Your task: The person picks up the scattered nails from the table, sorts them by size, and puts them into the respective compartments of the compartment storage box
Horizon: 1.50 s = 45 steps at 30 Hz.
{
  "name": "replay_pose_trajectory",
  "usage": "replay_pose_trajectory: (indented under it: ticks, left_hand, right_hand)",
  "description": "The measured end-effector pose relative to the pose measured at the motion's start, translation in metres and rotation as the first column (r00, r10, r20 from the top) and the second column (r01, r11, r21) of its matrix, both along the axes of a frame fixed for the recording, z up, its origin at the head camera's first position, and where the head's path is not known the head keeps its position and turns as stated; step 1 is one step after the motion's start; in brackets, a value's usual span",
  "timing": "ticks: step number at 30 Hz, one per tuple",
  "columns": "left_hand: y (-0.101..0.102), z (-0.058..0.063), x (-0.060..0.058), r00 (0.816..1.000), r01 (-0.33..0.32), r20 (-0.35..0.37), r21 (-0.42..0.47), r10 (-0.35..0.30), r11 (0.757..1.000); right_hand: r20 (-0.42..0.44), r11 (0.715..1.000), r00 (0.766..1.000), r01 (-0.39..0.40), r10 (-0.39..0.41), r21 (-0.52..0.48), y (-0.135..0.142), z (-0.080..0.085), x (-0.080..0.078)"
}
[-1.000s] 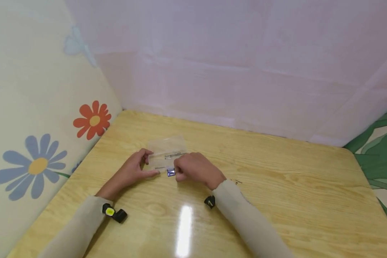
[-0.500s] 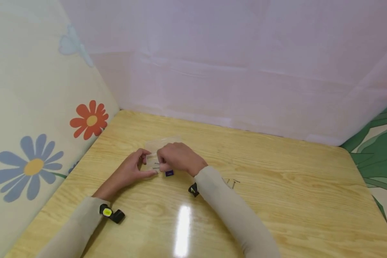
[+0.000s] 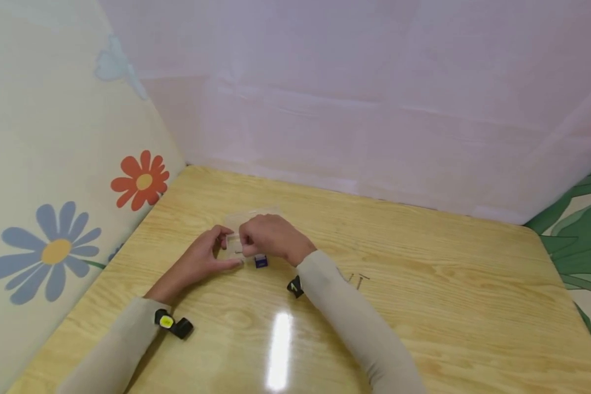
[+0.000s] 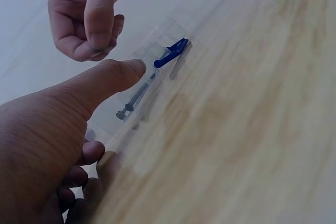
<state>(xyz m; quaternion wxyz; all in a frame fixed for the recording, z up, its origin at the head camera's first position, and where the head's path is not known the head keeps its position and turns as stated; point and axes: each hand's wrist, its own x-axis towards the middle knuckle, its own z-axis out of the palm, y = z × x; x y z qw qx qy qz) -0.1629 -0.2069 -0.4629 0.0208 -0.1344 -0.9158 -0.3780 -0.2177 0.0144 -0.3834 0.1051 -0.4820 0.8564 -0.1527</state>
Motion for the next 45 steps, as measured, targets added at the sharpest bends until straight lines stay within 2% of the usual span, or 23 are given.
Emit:
replay_pose_trajectory:
  ticks: [9,13,19,27,35,45]
  left_hand:
    - [0.002,0.001,0.0,1.0,-0.008,0.004,-0.004,0.008,1.0]
    - [0.003,0.002,0.0,1.0,-0.009,0.002,0.008,0.009,1.0]
    - [0.003,0.003,0.001,1.0,-0.01,0.006,0.012,0.01,1.0]
    - [0.002,0.005,0.003,1.0,0.003,0.016,0.009,-0.004,1.0]
    - [0.001,0.004,0.001,1.0,-0.004,0.013,0.001,0.004,1.0]
    - [0.001,0.004,0.002,1.0,-0.001,0.01,0.007,0.001,1.0]
  right_hand:
    - [-0.029,0.999,0.998,0.053,-0.053,-0.007,0.024,0.003,0.006]
    - [-0.037,0.995,0.995,0.096,-0.096,-0.007,0.04,0.006,0.01]
    - [-0.062,0.993,0.991,0.118,-0.119,-0.02,0.07,0.008,0.017]
    - [-0.069,0.99,0.988,0.139,-0.136,0.03,0.114,0.007,0.035]
    - [-0.101,0.987,0.982,0.163,-0.162,0.002,0.161,0.0,0.051]
    - [-0.099,0.97,0.965,0.243,-0.244,-0.022,0.206,-0.011,0.076]
